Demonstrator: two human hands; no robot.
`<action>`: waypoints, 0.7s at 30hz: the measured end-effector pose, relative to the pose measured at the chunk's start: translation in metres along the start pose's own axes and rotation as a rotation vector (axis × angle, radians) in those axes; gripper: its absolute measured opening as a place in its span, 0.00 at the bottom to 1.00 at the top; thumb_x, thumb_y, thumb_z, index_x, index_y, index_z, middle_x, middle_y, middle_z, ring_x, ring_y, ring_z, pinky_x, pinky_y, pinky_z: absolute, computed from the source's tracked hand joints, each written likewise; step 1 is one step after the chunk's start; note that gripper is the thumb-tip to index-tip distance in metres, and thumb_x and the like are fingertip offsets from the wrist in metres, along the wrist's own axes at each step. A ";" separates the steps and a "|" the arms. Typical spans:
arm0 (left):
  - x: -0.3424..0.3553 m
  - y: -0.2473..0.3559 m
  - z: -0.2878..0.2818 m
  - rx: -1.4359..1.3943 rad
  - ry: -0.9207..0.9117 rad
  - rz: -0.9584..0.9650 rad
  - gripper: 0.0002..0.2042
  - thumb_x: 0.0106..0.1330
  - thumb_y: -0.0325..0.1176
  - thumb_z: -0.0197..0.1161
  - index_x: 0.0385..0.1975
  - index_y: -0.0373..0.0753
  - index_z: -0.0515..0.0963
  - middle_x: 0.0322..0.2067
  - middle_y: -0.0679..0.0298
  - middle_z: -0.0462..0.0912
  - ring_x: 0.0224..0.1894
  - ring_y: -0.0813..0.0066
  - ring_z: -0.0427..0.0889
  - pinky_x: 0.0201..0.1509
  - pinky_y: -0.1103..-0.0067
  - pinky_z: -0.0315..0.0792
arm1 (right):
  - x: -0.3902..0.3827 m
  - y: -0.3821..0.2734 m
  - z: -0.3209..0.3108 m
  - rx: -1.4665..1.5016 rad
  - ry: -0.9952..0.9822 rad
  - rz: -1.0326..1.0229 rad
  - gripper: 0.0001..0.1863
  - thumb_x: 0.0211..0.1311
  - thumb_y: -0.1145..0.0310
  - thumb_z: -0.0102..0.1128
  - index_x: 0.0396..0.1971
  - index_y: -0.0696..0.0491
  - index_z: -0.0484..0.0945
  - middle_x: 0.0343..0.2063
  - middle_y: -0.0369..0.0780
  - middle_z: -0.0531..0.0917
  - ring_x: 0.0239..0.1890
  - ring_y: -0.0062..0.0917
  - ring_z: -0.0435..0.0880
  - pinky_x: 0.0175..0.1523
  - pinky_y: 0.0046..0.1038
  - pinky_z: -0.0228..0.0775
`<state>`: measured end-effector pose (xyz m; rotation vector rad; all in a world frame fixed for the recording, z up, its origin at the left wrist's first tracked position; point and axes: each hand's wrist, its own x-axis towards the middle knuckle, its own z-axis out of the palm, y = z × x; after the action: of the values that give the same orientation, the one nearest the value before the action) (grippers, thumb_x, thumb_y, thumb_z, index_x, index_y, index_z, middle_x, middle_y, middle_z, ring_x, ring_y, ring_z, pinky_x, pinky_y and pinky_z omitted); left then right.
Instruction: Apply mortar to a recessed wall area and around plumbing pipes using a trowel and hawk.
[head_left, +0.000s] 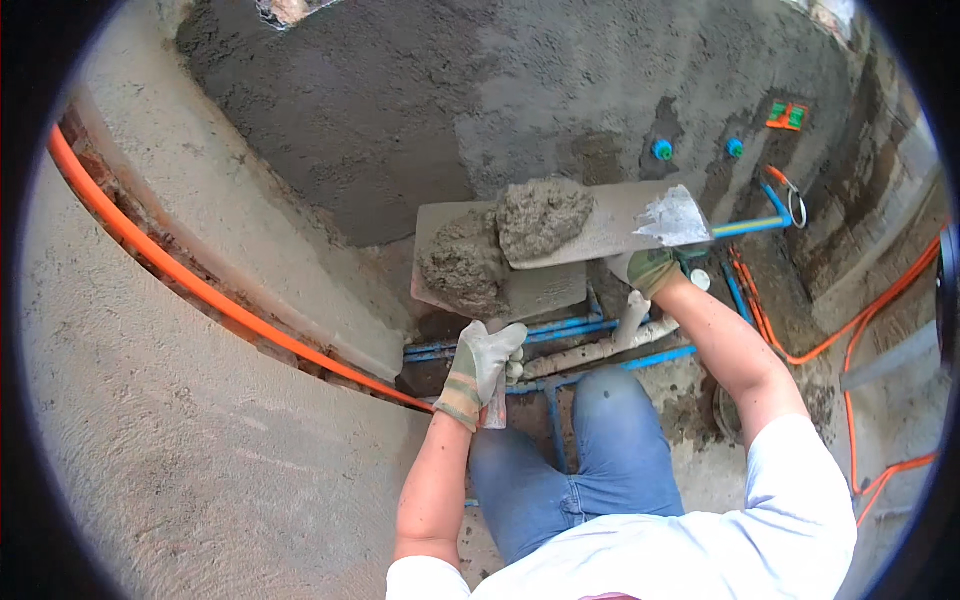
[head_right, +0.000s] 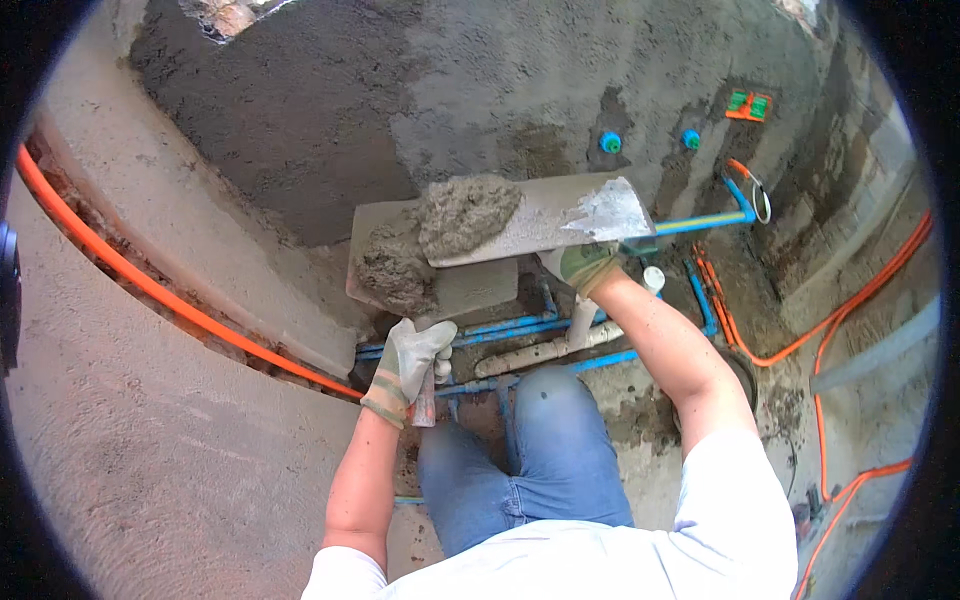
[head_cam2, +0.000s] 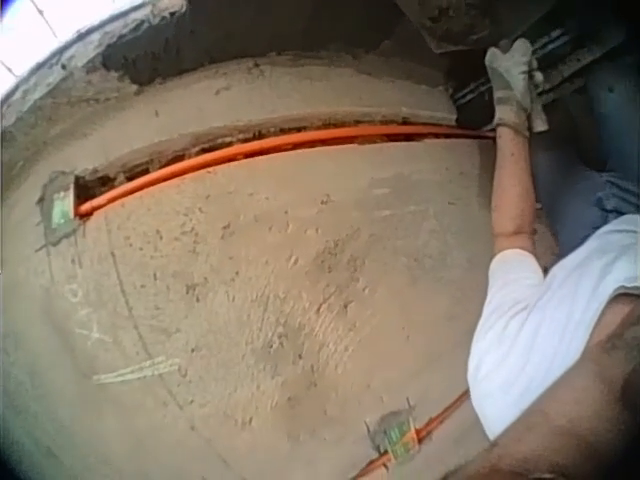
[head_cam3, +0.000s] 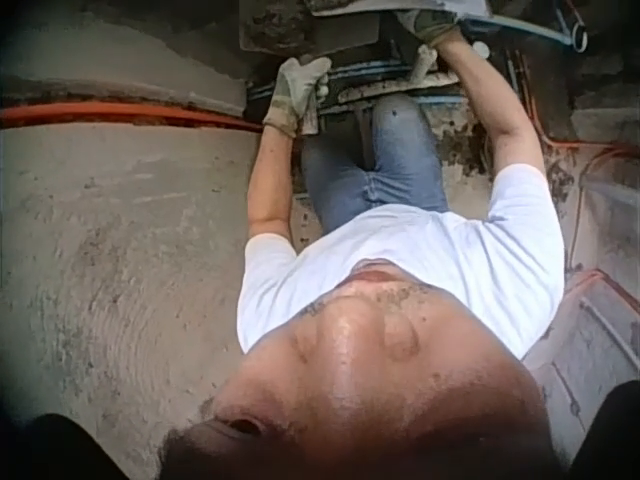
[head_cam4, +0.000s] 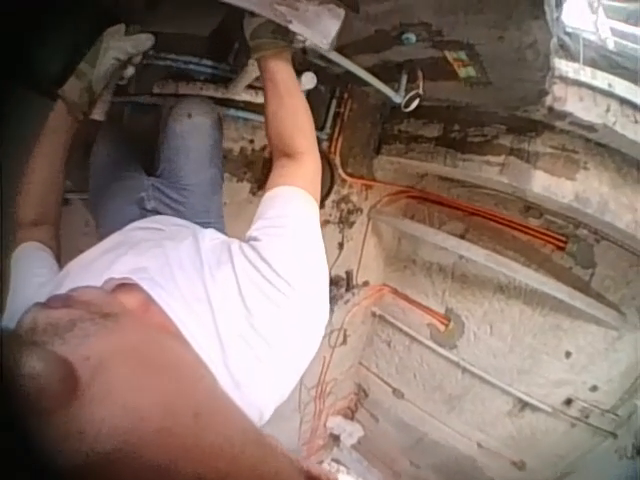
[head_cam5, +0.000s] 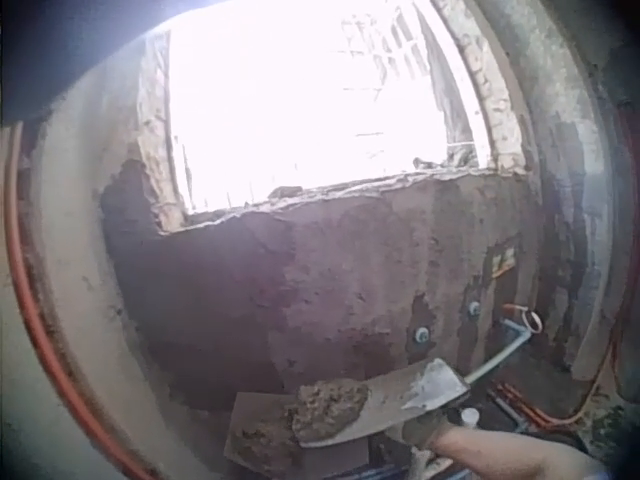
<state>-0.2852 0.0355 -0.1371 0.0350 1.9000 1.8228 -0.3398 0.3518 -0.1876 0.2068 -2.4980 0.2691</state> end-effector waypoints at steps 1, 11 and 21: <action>0.008 0.003 0.005 -0.044 0.018 -0.030 0.12 0.60 0.35 0.67 0.22 0.38 0.71 0.18 0.65 0.74 0.15 0.79 0.72 0.17 0.78 0.67 | 0.014 0.007 -0.002 0.021 -0.023 0.010 0.22 0.62 0.54 0.55 0.53 0.48 0.78 0.53 0.45 0.80 0.59 0.43 0.74 0.66 0.42 0.62; 0.112 -0.008 0.098 -0.290 0.116 -0.089 0.11 0.62 0.34 0.65 0.24 0.40 0.69 0.18 0.67 0.72 0.16 0.78 0.71 0.18 0.78 0.65 | 0.187 -0.017 -0.074 0.035 -0.493 0.032 0.19 0.48 0.58 0.56 0.36 0.55 0.85 0.39 0.49 0.85 0.41 0.46 0.84 0.46 0.39 0.77; 0.127 -0.008 0.104 -0.359 0.115 -0.132 0.11 0.63 0.33 0.66 0.27 0.40 0.68 0.18 0.66 0.71 0.16 0.76 0.71 0.16 0.77 0.64 | 0.253 0.023 -0.163 0.461 -0.491 0.202 0.08 0.44 0.67 0.63 0.20 0.57 0.78 0.17 0.37 0.80 0.20 0.17 0.76 0.25 0.27 0.70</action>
<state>-0.3550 0.1761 -0.1843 -0.3156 1.5775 2.0814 -0.4554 0.3916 0.0882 0.2254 -2.9066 0.9849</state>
